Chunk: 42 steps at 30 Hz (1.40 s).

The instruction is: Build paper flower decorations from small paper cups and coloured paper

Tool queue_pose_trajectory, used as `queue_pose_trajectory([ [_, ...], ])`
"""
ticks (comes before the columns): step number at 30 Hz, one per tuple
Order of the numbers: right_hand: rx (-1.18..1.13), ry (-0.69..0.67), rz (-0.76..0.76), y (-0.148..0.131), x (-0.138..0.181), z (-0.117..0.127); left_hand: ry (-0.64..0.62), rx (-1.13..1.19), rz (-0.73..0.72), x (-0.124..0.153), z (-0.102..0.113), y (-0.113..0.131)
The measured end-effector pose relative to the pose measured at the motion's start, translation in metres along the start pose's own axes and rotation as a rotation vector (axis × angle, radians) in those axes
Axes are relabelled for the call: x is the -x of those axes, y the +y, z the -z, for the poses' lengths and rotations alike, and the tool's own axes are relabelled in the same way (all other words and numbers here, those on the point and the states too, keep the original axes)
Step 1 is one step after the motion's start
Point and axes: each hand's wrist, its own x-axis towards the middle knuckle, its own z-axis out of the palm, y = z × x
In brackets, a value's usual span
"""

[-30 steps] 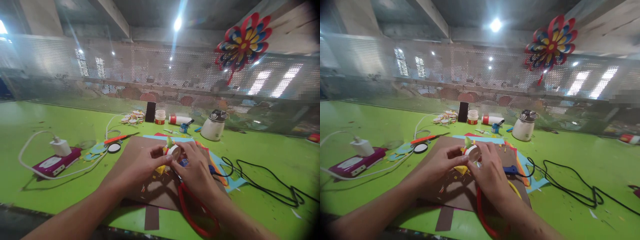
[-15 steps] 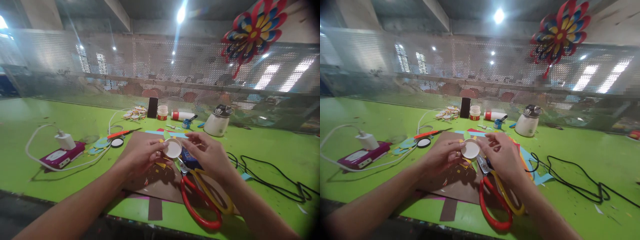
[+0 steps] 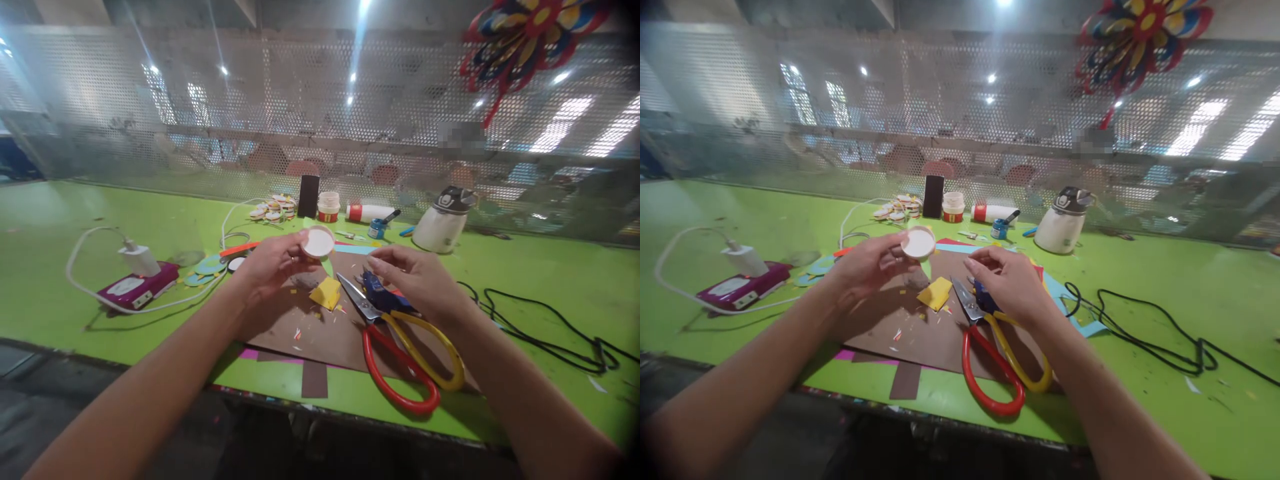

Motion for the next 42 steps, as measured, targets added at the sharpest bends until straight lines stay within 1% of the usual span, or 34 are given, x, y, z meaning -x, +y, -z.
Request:
queue_pose_trajectory([
  [5, 0.021, -0.055, -0.006, 0.002, 0.0, -0.003, 0.034, -0.003, -0.015, -0.005, 0.01, 0.004],
  [11, 0.019, -0.069, -0.013, 0.005, 0.0, -0.007, 0.07, -0.015, -0.009, -0.004, 0.007, -0.001],
  [16, 0.067, -0.067, 0.005, 0.002, 0.001, -0.006, 0.123, -0.033, 0.024, -0.002, 0.005, -0.003],
  [18, 0.079, -0.066, 0.011, 0.001, 0.001, -0.006, 0.124, -0.04, 0.023, -0.003, 0.005, -0.003],
  [23, 0.061, -0.077, 0.011, 0.0, 0.002, -0.007, 0.05, -0.075, 0.06, -0.005, 0.007, -0.005],
  [28, 0.049, -0.084, 0.016, 0.001, 0.002, -0.008, -0.012, -0.049, 0.07, -0.005, 0.007, -0.008],
  [36, 0.036, -0.1, 0.012, 0.003, 0.002, -0.008, -0.107, -0.053, 0.112, 0.004, -0.004, -0.004],
  [39, -0.009, -0.097, -0.001, 0.003, 0.002, -0.008, -0.163, -0.067, 0.112, 0.006, -0.007, -0.004],
  [42, -0.109, -0.113, -0.022, 0.001, 0.002, -0.009, -0.224, -0.085, 0.104, 0.008, -0.008, -0.006],
])
